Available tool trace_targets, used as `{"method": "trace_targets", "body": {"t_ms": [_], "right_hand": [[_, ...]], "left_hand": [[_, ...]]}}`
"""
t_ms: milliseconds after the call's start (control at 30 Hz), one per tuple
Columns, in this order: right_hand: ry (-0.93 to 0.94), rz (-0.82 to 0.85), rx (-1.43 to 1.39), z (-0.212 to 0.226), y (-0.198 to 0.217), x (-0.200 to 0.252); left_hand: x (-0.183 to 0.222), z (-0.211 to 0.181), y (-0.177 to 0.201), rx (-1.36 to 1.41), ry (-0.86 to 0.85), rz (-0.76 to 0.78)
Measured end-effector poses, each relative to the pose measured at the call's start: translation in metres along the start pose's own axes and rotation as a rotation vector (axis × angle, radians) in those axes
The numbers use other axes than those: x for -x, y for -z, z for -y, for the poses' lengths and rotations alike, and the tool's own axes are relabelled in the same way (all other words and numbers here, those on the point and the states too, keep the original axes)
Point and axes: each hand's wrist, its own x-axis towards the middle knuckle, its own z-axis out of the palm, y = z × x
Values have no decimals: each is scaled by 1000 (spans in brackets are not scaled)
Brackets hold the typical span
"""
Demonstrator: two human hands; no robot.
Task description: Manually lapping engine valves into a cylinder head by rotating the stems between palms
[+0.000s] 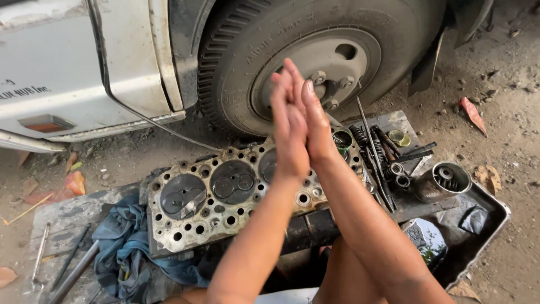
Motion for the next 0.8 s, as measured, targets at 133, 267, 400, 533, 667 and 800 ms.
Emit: {"method": "trace_targets", "body": {"t_ms": [133,267,400,533,667,800], "right_hand": [[-16,-54,-127,-13,0,3],[-16,-20,-85,-9,16,-6],[-37,2,-91,1,0,6],[-104,-48,-80,17,-15,6],[-111,-98,-135,5,8,-9],[-59,-47,-62,10,-10,7]], "left_hand": [[-50,58,29,-201,-123,-86],[7,-15,-13,-25,-60,37],[24,-11,-15,19,-53,22],[19,-23,-8,0,-50,72],[15,-18,-9,-10,-28,127],[-18,28,12,-74,-78,-31]]}}
